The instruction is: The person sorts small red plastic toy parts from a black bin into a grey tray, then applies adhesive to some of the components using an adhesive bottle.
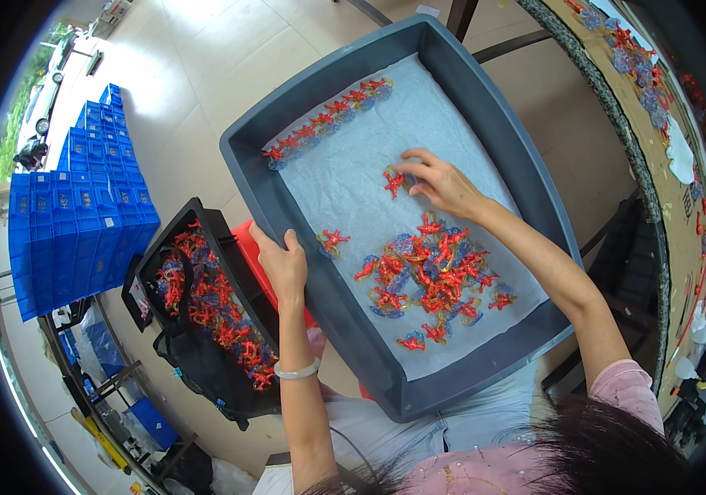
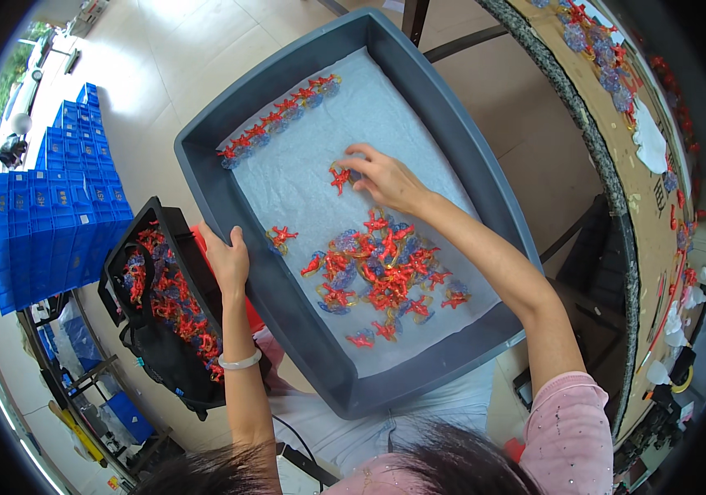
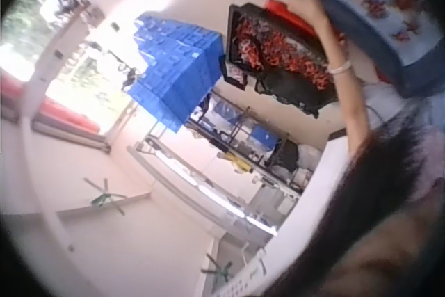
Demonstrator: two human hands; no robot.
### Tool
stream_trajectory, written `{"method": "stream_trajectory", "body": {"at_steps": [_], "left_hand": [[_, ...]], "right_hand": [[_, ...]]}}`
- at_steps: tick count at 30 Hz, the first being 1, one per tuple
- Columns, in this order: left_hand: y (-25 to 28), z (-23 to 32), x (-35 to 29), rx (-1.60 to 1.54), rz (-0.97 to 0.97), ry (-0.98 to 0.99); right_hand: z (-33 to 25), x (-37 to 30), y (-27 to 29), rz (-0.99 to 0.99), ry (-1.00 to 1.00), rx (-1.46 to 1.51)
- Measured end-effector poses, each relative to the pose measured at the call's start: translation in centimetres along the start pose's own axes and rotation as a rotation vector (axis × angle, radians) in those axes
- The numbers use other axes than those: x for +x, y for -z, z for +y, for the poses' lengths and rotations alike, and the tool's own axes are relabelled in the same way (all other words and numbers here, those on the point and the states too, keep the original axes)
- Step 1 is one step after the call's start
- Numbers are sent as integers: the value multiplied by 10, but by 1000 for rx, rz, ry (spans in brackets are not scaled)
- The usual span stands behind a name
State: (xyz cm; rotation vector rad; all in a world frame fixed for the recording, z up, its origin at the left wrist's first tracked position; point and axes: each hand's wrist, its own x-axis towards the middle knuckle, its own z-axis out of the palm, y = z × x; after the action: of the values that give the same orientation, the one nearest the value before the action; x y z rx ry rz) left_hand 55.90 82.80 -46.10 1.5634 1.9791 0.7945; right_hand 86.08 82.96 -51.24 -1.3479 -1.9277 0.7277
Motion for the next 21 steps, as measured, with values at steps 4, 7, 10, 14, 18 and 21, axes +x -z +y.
{"method": "stream_trajectory", "body": {"at_steps": [4, 7, 10, 14, 18, 21], "left_hand": [[-1, 2, -1, 12, 10, -1], [2, -2, -2, 15, 15, 1], [0, -1, 0, 2, 14, 1], [-1, 1, -1, -5, -10, 13], [-2, -2, -2, -1, -5, 14], [1, 0, -1, 5, -3, 16]], "right_hand": [[28, 12, -5, -132, 69, 6], [22, 25, 4, -111, -148, 115], [45, 59, 17, 368, -211, 56], [91, 120, 30, 544, -256, -54], [104, 142, 24, 379, -353, -61], [105, 143, 17, 383, -328, -50]]}}
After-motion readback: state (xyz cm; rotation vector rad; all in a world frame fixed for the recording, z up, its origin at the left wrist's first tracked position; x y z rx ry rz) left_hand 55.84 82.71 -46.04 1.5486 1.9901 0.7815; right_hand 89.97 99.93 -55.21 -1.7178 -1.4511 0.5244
